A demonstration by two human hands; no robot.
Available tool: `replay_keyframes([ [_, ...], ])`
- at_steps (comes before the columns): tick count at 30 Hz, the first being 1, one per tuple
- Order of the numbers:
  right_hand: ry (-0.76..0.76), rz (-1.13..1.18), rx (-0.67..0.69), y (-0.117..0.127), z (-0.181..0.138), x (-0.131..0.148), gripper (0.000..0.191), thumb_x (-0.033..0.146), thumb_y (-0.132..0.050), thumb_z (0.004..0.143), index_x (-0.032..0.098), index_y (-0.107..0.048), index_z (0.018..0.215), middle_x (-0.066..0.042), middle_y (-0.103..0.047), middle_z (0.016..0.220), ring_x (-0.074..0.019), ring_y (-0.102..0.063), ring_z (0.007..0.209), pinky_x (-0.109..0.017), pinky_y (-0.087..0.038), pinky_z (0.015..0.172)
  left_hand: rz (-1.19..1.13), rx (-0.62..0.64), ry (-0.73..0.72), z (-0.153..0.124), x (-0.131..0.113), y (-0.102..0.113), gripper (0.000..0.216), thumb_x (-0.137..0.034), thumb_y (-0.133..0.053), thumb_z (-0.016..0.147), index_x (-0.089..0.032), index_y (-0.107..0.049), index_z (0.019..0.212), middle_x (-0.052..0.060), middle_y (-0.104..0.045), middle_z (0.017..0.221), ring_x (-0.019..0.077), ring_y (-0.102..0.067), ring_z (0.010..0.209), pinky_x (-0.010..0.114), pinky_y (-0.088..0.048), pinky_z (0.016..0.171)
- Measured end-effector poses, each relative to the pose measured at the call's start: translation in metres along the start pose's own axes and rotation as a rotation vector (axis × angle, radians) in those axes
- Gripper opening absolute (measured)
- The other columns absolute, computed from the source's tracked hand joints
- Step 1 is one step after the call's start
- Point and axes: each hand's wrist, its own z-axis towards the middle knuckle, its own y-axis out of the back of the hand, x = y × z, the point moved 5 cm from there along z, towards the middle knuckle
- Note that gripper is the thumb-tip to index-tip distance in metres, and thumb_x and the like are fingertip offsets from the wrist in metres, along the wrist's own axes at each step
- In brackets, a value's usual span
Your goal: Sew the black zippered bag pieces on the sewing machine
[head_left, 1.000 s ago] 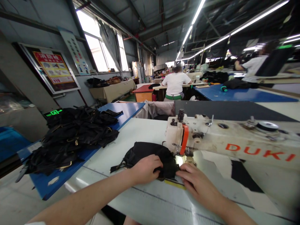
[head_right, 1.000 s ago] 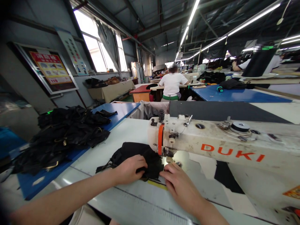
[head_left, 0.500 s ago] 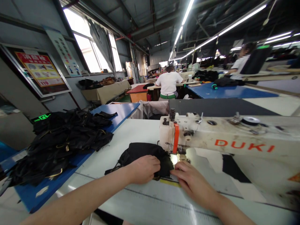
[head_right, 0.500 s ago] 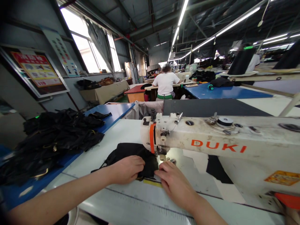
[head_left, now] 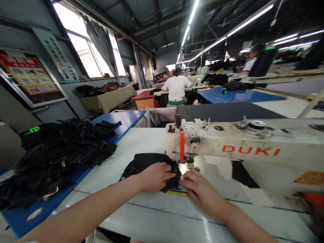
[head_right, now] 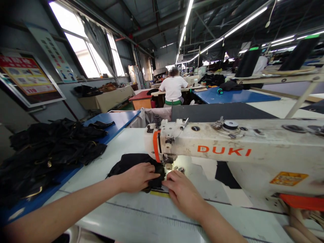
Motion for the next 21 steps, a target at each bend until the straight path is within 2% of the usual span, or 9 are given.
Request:
replay_keyframes([
  [5, 0.005, 0.000, -0.010, 0.001, 0.000, 0.000, 0.030, 0.005, -0.047, 0.081, 0.023, -0.064, 0.099, -0.006, -0.055, 0.090, -0.0210, -0.049, 0.089, -0.036, -0.041, 0.078, -0.113, -0.030, 0.024, 0.003, 0.003, 0.000, 0.029, -0.015, -0.050, 0.086, -0.020, -0.062, 0.112, 0.006, -0.061, 0.106, 0.0194, -0.055, 0.095, 0.032, -0.041, 0.088],
  [11, -0.010, -0.004, 0.002, 0.000, 0.001, 0.000, 0.027, 0.005, -0.048, 0.081, 0.022, -0.064, 0.096, -0.005, -0.055, 0.090, -0.0207, -0.048, 0.088, -0.035, -0.041, 0.078, -0.113, -0.072, 0.034, 0.012, 0.004, 0.002, 0.012, -0.026, -0.056, 0.087, -0.020, -0.065, 0.091, 0.004, -0.064, 0.092, 0.0190, -0.055, 0.093, 0.032, -0.040, 0.085],
  [14, -0.009, -0.004, -0.005, 0.000, 0.000, 0.000, 0.027, 0.005, -0.048, 0.082, 0.021, -0.064, 0.096, -0.005, -0.054, 0.090, -0.0209, -0.048, 0.088, -0.036, -0.040, 0.079, -0.080, -0.065, -0.007, 0.016, 0.001, 0.002, 0.009, -0.023, -0.056, 0.085, -0.018, -0.064, 0.083, 0.003, -0.064, 0.084, 0.0198, -0.055, 0.093, 0.033, -0.039, 0.087],
  [16, -0.008, -0.004, -0.011, 0.000, 0.000, 0.000, 0.027, 0.005, -0.048, 0.082, 0.021, -0.064, 0.097, -0.006, -0.054, 0.090, -0.0210, -0.048, 0.089, -0.036, -0.040, 0.079, -0.064, -0.049, -0.047, 0.018, -0.001, 0.000, 0.007, -0.015, -0.057, 0.080, -0.016, -0.063, 0.083, 0.005, -0.064, 0.083, 0.0206, -0.055, 0.094, 0.033, -0.040, 0.088],
  [21, 0.004, -0.006, -0.023, 0.000, 0.000, 0.000, 0.028, 0.005, -0.048, 0.082, 0.022, -0.065, 0.098, -0.006, -0.055, 0.089, -0.0211, -0.048, 0.088, -0.036, -0.040, 0.078, -0.076, -0.045, -0.064, 0.016, -0.001, -0.010, 0.027, -0.004, -0.051, 0.072, -0.014, -0.062, 0.095, 0.008, -0.063, 0.090, 0.0207, -0.056, 0.091, 0.032, -0.044, 0.084],
])
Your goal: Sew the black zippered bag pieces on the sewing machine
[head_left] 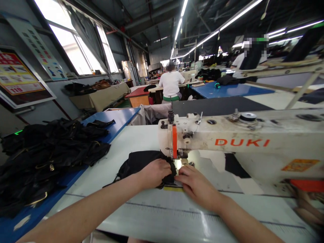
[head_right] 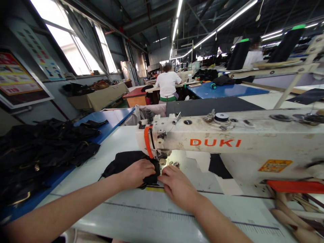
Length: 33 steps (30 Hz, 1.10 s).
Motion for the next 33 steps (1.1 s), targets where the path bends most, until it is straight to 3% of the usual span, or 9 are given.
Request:
replay_keyframes([
  [8, 0.004, -0.009, -0.005, 0.000, 0.000, 0.000, 0.027, 0.007, -0.047, 0.083, 0.022, -0.065, 0.097, -0.005, -0.055, 0.088, -0.0209, -0.048, 0.089, -0.036, -0.040, 0.079, -0.009, -0.045, 0.049, -0.007, 0.000, -0.005, 0.043, -0.006, -0.053, 0.072, -0.015, -0.058, 0.114, 0.009, -0.062, 0.108, 0.0227, -0.056, 0.098, 0.036, -0.046, 0.088],
  [19, -0.004, -0.016, -0.002, -0.001, 0.000, 0.000, 0.024, 0.007, -0.048, 0.083, 0.021, -0.064, 0.094, -0.005, -0.055, 0.089, -0.0205, -0.047, 0.089, -0.036, -0.040, 0.080, 0.021, -0.116, -0.006, -0.009, -0.001, -0.007, 0.026, -0.011, -0.046, 0.088, -0.014, -0.058, 0.111, 0.009, -0.064, 0.113, 0.0204, -0.055, 0.106, 0.036, -0.044, 0.093],
  [33, -0.008, -0.003, 0.000, -0.003, 0.001, -0.002, 0.026, 0.007, -0.049, 0.083, 0.022, -0.064, 0.098, -0.005, -0.055, 0.089, -0.0207, -0.048, 0.088, -0.036, -0.040, 0.079, 0.082, -0.150, -0.024, -0.013, 0.000, -0.013, 0.027, -0.014, -0.046, 0.092, -0.014, -0.057, 0.116, 0.009, -0.063, 0.118, 0.0210, -0.055, 0.108, 0.037, -0.044, 0.094],
])
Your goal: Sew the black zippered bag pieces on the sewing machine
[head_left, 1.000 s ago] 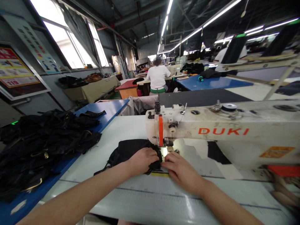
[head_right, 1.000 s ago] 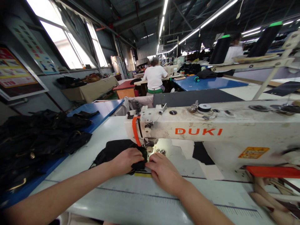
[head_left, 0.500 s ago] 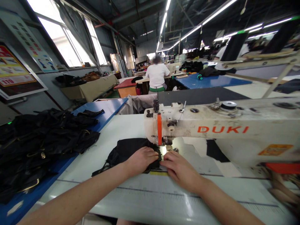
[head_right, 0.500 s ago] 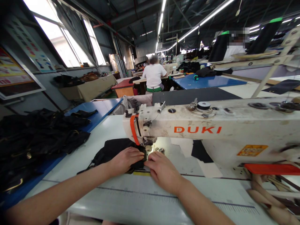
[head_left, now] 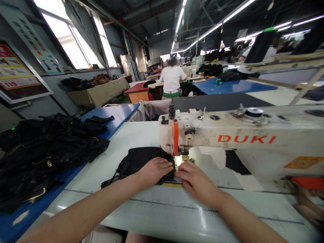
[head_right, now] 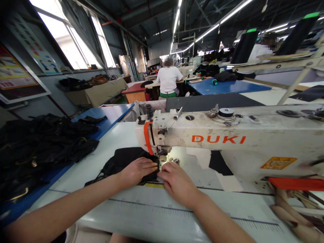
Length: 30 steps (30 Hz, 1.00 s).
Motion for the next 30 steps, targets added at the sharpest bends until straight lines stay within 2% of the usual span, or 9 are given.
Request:
replay_keyframes([
  [6, 0.005, 0.029, -0.014, 0.000, 0.000, -0.001, 0.027, 0.007, -0.047, 0.084, 0.021, -0.064, 0.098, -0.006, -0.056, 0.090, -0.0209, -0.048, 0.088, -0.037, -0.041, 0.079, -0.039, 0.020, -0.002, -0.002, 0.002, -0.002, 0.029, -0.015, -0.047, 0.091, -0.014, -0.056, 0.118, 0.008, -0.062, 0.121, 0.0216, -0.054, 0.112, 0.038, -0.044, 0.096],
  [10, -0.026, 0.057, -0.080, 0.000, 0.002, -0.005, 0.026, 0.008, -0.045, 0.087, 0.020, -0.064, 0.100, -0.006, -0.058, 0.090, -0.0207, -0.049, 0.088, -0.036, -0.042, 0.079, -0.050, 0.032, -0.011, -0.002, 0.003, -0.002, 0.032, -0.012, -0.046, 0.088, -0.013, -0.056, 0.119, 0.009, -0.061, 0.122, 0.0227, -0.053, 0.113, 0.038, -0.044, 0.097],
  [13, -0.069, -0.039, -0.117, -0.001, 0.007, -0.005, 0.025, 0.012, -0.044, 0.089, 0.018, -0.063, 0.105, -0.008, -0.059, 0.092, -0.0221, -0.050, 0.089, -0.038, -0.042, 0.081, -0.056, 0.039, -0.014, -0.003, 0.003, -0.003, 0.038, -0.008, -0.048, 0.083, -0.012, -0.055, 0.120, 0.010, -0.060, 0.123, 0.0229, -0.052, 0.115, 0.039, -0.043, 0.099],
  [16, -0.080, -0.183, -0.070, -0.005, 0.011, -0.003, 0.023, 0.013, -0.047, 0.089, 0.018, -0.064, 0.103, -0.008, -0.060, 0.091, -0.0225, -0.051, 0.086, -0.039, -0.042, 0.079, -0.060, 0.039, -0.017, -0.005, 0.002, -0.004, 0.041, -0.007, -0.051, 0.078, -0.010, -0.056, 0.119, 0.012, -0.059, 0.124, 0.0229, -0.052, 0.116, 0.038, -0.042, 0.102],
  [23, -0.086, -0.287, -0.030, -0.009, 0.012, -0.002, 0.022, 0.012, -0.047, 0.089, 0.017, -0.064, 0.103, -0.008, -0.060, 0.092, -0.0224, -0.052, 0.087, -0.038, -0.042, 0.080, -0.124, -0.086, 0.093, -0.008, 0.002, 0.001, 0.031, -0.011, -0.043, 0.088, -0.013, -0.061, 0.113, 0.008, -0.062, 0.121, 0.0173, -0.056, 0.113, 0.031, -0.043, 0.102],
  [30, -0.116, -0.315, -0.030, -0.008, 0.018, -0.006, 0.024, 0.012, -0.046, 0.088, 0.016, -0.062, 0.106, -0.009, -0.060, 0.099, -0.0232, -0.053, 0.091, -0.040, -0.041, 0.085, -0.145, -0.111, 0.083, -0.002, 0.012, -0.002, 0.031, -0.011, -0.043, 0.089, -0.012, -0.062, 0.112, 0.009, -0.062, 0.121, 0.0176, -0.056, 0.113, 0.033, -0.043, 0.103],
])
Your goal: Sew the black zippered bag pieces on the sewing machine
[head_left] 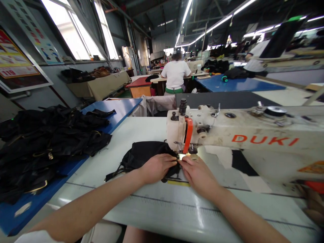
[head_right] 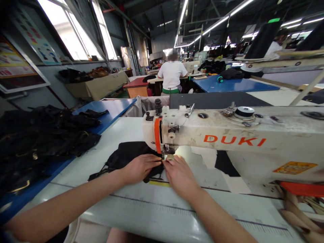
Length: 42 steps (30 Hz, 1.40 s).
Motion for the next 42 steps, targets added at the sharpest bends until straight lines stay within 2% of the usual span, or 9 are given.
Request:
replay_keyframes([
  [11, 0.000, 0.007, 0.025, -0.003, 0.001, -0.001, 0.024, 0.012, -0.044, 0.089, 0.016, -0.061, 0.106, -0.010, -0.059, 0.103, -0.0236, -0.052, 0.092, -0.041, -0.041, 0.085, 0.005, -0.025, 0.022, 0.000, -0.001, 0.001, 0.031, -0.010, -0.042, 0.088, -0.011, -0.063, 0.112, 0.009, -0.063, 0.119, 0.0181, -0.057, 0.112, 0.033, -0.044, 0.102],
  [23, 0.036, 0.180, 0.004, 0.000, -0.015, 0.000, 0.024, 0.010, -0.048, 0.088, 0.020, -0.062, 0.104, -0.006, -0.059, 0.098, -0.0226, -0.049, 0.094, -0.039, -0.043, 0.086, -0.052, -0.014, 0.075, 0.000, 0.001, 0.001, 0.032, -0.010, -0.045, 0.087, -0.015, -0.062, 0.114, 0.007, -0.063, 0.120, 0.0175, -0.057, 0.112, 0.034, -0.045, 0.101],
  [33, 0.039, 0.221, 0.013, 0.001, -0.004, 0.000, 0.026, 0.008, -0.045, 0.087, 0.020, -0.063, 0.102, -0.006, -0.061, 0.100, -0.0220, -0.052, 0.094, -0.039, -0.043, 0.085, -0.047, 0.003, 0.082, 0.000, 0.001, 0.000, 0.032, -0.011, -0.046, 0.088, -0.017, -0.061, 0.115, 0.006, -0.062, 0.121, 0.0167, -0.056, 0.113, 0.033, -0.044, 0.102],
  [42, 0.057, 0.214, 0.025, 0.002, -0.009, -0.003, 0.028, 0.008, -0.045, 0.088, 0.021, -0.065, 0.102, -0.006, -0.061, 0.094, -0.0209, -0.053, 0.090, -0.037, -0.043, 0.082, -0.056, 0.041, 0.084, -0.002, 0.003, -0.001, 0.045, -0.004, -0.046, 0.077, -0.015, -0.060, 0.118, 0.007, -0.060, 0.126, 0.0184, -0.054, 0.117, 0.035, -0.042, 0.104],
])
